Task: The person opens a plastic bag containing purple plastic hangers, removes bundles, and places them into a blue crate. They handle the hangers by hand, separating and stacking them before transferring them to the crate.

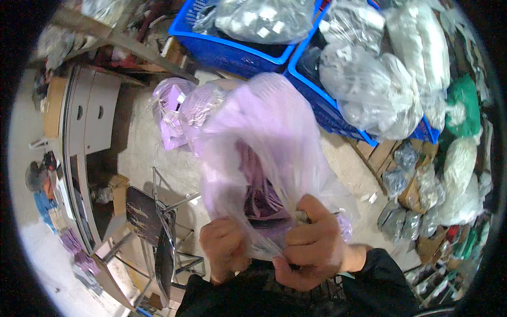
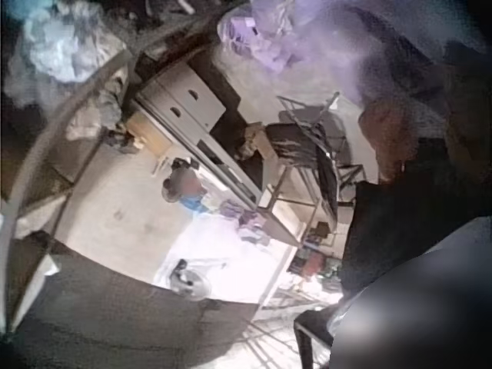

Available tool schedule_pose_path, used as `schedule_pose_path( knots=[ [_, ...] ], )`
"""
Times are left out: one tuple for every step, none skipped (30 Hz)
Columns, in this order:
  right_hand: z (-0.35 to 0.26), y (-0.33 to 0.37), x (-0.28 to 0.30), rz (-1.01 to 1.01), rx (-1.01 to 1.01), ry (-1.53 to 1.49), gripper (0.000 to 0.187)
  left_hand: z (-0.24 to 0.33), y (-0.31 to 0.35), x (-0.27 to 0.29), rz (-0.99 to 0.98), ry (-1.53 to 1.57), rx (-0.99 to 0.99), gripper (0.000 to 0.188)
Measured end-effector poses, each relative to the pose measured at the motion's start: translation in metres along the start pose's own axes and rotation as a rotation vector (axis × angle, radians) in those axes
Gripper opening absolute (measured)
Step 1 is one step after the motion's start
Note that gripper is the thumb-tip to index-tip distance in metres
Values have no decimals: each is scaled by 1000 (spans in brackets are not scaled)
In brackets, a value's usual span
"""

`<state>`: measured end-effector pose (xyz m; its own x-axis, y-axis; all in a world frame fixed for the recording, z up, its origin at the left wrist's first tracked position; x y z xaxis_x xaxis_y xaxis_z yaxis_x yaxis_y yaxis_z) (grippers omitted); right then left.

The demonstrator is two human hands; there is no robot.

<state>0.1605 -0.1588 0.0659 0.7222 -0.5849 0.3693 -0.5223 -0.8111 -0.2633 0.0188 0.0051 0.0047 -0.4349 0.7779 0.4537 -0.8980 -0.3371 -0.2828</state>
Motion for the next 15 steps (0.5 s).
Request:
schedule_pose_path(
  knots=[
    [3,-12,5,-11,86,1,22,5,-9,7,48,31,-88,36],
    [14,-25,4,29,205,-20,24,9,-16,12,90,64,-180,36],
    [29,-37,6,199,220,29,26,6,-24,12,110,-69,-168,31],
    [52,-52,10,216,248,115,25,-3,-34,4,113,-211,-137,27],
    [85,-70,16,205,260,48,24,-33,-62,-40,529,-195,-243,22],
    [123,-88,17,172,193,7,25,-55,-76,-52,503,-204,-201,17],
    [164,-107,16,181,97,120,27,-80,-89,-67,464,-248,-119,13],
    [204,-125,12,119,42,233,30,-111,-112,-91,412,-266,-98,10],
    [242,-142,6,49,-6,336,34,-141,-135,-114,357,-336,-38,8],
    [276,-156,-7,-23,44,474,35,-169,-151,-129,316,-278,53,7],
    [309,-168,-18,-116,27,646,37,-196,-161,-142,237,-258,184,9],
    [333,-174,-26,-109,139,758,36,-215,-164,-153,214,-265,204,12],
    [356,-179,-35,-132,170,906,35,-234,-163,-162,135,-293,269,16],
    [376,-184,-38,-186,138,1082,35,-251,-164,-173,0,-317,371,19],
    [394,-191,-34,-290,-3,1183,32,-260,-171,-183,32,-347,322,26]
  ],
)
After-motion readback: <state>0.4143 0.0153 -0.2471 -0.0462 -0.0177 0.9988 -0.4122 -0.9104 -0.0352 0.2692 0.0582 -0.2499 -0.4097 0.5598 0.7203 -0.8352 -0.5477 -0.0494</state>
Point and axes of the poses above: each hand's wrist, its own y-axis away from the middle knuckle, its own x-axis out of the back of the hand, z = x × y, the point moved 2 cm from there along -y, towards the middle knuckle, and after that the axes turned 6 degrees about z, right-handed, at the moved point
